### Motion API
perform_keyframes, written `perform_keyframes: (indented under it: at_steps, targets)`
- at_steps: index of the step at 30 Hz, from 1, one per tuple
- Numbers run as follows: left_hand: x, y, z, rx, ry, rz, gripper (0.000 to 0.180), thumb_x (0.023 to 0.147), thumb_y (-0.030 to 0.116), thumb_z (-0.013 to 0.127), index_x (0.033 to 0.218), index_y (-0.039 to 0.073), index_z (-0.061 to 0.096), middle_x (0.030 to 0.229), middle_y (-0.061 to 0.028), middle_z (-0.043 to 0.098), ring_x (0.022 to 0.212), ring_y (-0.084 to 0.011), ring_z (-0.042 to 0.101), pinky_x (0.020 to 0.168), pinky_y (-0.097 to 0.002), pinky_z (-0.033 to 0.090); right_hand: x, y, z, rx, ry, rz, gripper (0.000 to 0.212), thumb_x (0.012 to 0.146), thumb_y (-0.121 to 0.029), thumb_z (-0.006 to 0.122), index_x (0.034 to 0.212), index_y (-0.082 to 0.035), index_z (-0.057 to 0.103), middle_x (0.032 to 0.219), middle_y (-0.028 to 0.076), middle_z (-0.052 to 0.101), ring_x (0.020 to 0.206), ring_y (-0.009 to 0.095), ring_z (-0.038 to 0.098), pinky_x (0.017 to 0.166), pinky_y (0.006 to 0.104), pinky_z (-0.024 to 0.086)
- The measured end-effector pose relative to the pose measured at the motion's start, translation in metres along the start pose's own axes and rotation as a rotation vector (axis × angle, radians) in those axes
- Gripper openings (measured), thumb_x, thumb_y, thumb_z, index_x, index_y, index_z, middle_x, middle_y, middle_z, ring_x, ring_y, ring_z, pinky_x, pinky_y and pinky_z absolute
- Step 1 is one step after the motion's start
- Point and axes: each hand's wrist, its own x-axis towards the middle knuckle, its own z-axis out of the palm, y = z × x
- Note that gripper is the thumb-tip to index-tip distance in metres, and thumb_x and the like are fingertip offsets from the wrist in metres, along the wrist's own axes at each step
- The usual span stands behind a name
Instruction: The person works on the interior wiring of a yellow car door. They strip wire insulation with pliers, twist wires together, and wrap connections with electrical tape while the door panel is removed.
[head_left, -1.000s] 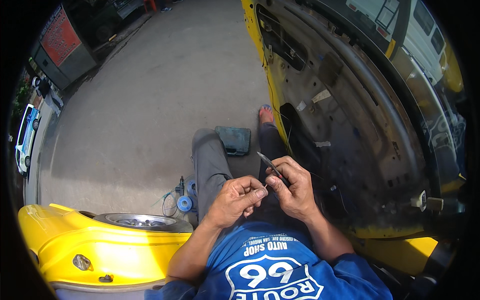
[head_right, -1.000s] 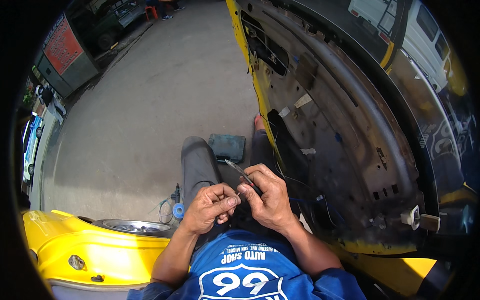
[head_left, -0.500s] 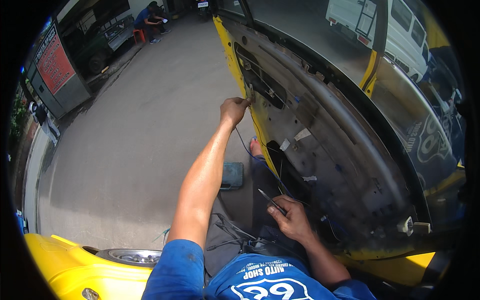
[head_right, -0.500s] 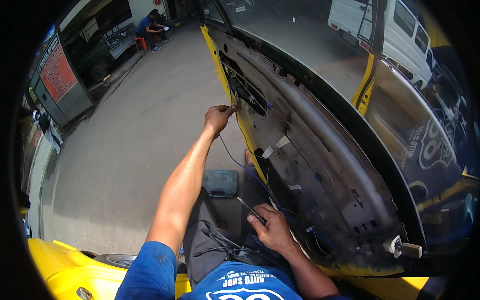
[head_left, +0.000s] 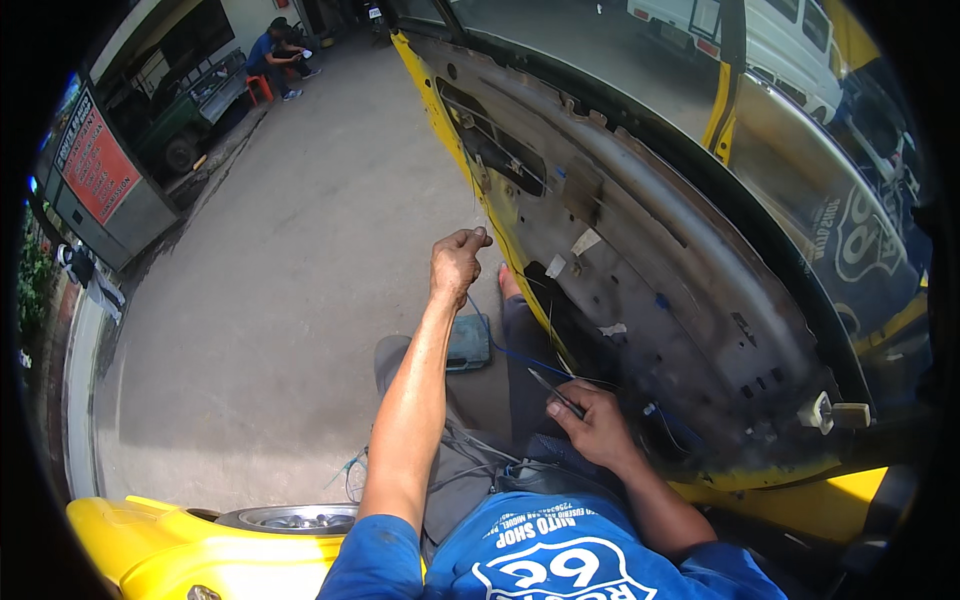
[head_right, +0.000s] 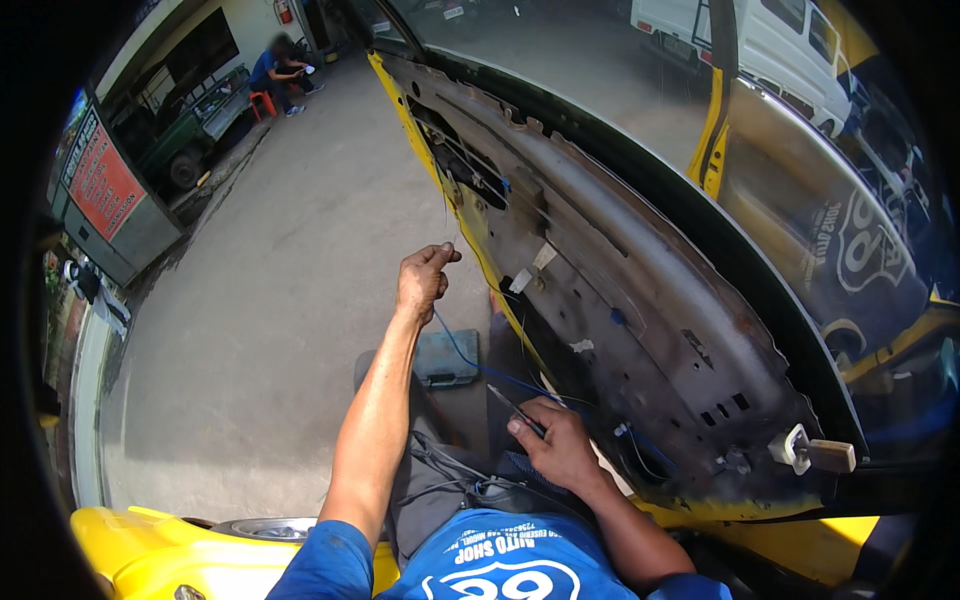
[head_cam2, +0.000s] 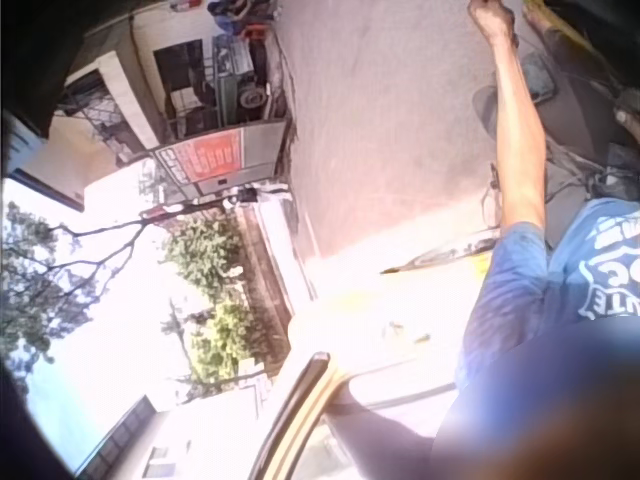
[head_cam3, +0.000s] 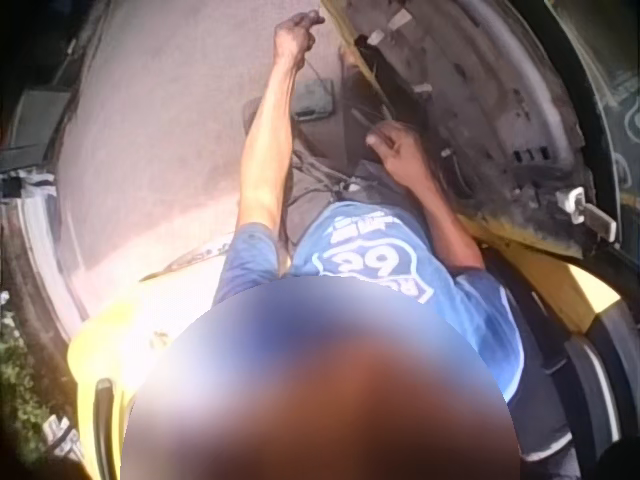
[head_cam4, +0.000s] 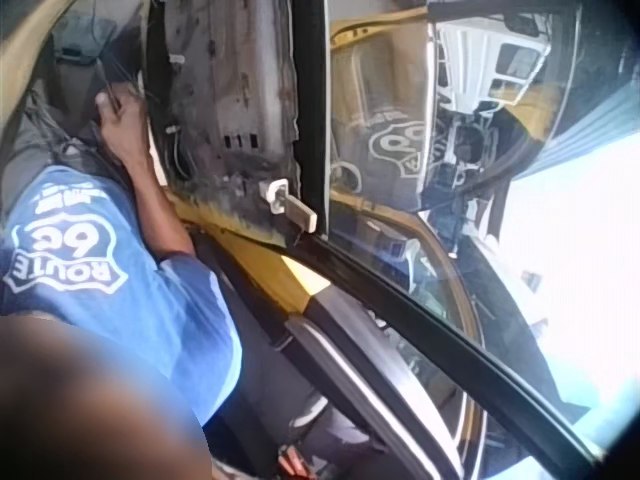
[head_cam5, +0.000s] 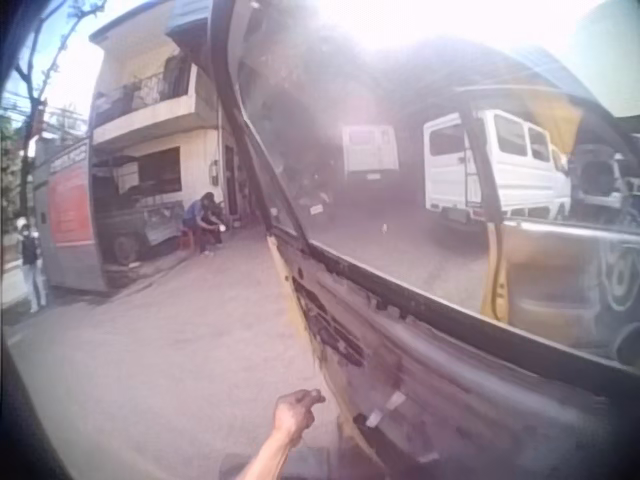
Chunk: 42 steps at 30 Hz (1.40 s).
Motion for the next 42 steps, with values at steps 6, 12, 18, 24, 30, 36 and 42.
perform_keyframes:
  at_steps: [6, 12, 18, 24, 30, 36, 42]
  targets:
    - [-0.086, -0.1, -0.032, 0.609, 0.037, 0.045, 0.036, 0.103, 0.022, 0.065, 0.131, 0.0, 0.072, 0.091, -0.0148, 0.08, 0.075, -0.0247, 0.073, 0.074, -0.0411, 0.058, 0.008, -0.001, 0.001, 0.107, 0.034, -0.01, 0.022, 0.101, -0.016, 0.07, 0.095, 0.005, 0.072, 0.091, 0.014, 0.071, 0.085, 0.025, 0.069, 0.078, 0.0373, 0.052]
    - [-0.108, -0.101, -0.061, 0.209, 0.237, -0.088, 0.018, 0.102, 0.012, 0.069, 0.113, -0.001, 0.074, 0.09, -0.0093, 0.082, 0.054, -0.0121, 0.064, 0.053, -0.0305, 0.051, 0.049, -0.009, 0.002, -0.013, -0.016, -0.01, 0.026, 0.103, -0.017, 0.068, 0.089, 0.005, 0.072, 0.084, 0.013, 0.07, 0.081, 0.022, 0.068, 0.076, 0.0355, 0.052]
    - [-0.146, -0.042, -0.06, -0.061, 0.103, -0.104, 0.022, 0.102, 0.021, 0.074, 0.107, 0.0, 0.076, 0.082, -0.0006, 0.075, 0.06, -0.003, 0.052, 0.055, -0.0238, 0.042, 0.089, -0.014, 0.029, 0.041, 0.142, 0.039, 0.023, 0.098, -0.018, 0.076, 0.096, 0.006, 0.075, 0.095, 0.012, 0.072, 0.09, 0.021, 0.069, 0.08, 0.035, 0.053]
    - [-0.183, -0.011, -0.052, -0.144, -0.076, -0.092, 0.026, 0.105, 0.025, 0.073, 0.102, 0.0, 0.076, 0.079, -0.0004, 0.071, 0.059, -0.0021, 0.049, 0.052, -0.0215, 0.04, 0.111, -0.023, 0.058, 0.139, -0.104, -0.036, 0.023, 0.095, -0.015, 0.079, 0.104, 0.006, 0.076, 0.11, 0.012, 0.073, 0.104, 0.02, 0.069, 0.09, 0.0336, 0.054]
    - [-0.196, -0.004, -0.061, -0.259, -0.008, -0.1, 0.028, 0.11, 0.021, 0.063, 0.121, -0.002, 0.073, 0.091, -0.0096, 0.075, 0.056, -0.003, 0.052, 0.05, -0.0208, 0.043, 0.103, -0.032, 0.059, 0.064, -0.03, -0.05, 0.025, 0.096, -0.017, 0.078, 0.104, 0.006, 0.074, 0.097, 0.01, 0.075, 0.091, 0.018, 0.069, 0.083, 0.0324, 0.054]
    - [-0.207, 0.006, -0.058, -0.013, -0.092, 0.049, 0.026, 0.102, 0.024, 0.074, 0.113, 0.001, 0.079, 0.084, -0.0035, 0.075, 0.062, -0.0065, 0.059, 0.056, -0.0237, 0.048, 0.097, -0.027, 0.055, 0.224, -0.079, 0.052, 0.027, 0.098, -0.021, 0.078, 0.106, 0.004, 0.075, 0.091, 0.008, 0.074, 0.086, 0.014, 0.066, 0.079, 0.0311, 0.052]
    - [-0.209, 0.018, -0.046, 0.185, 0.16, 0.213, 0.016, 0.096, 0.013, 0.076, 0.099, -0.002, 0.076, 0.076, -0.0079, 0.072, 0.065, -0.011, 0.061, 0.059, -0.0292, 0.049, 0.09, -0.025, 0.049, 0.039, 0.025, -0.035, 0.029, 0.103, -0.017, 0.07, 0.123, 0.004, 0.073, 0.103, 0.011, 0.076, 0.095, 0.016, 0.07, 0.087, 0.0313, 0.054]
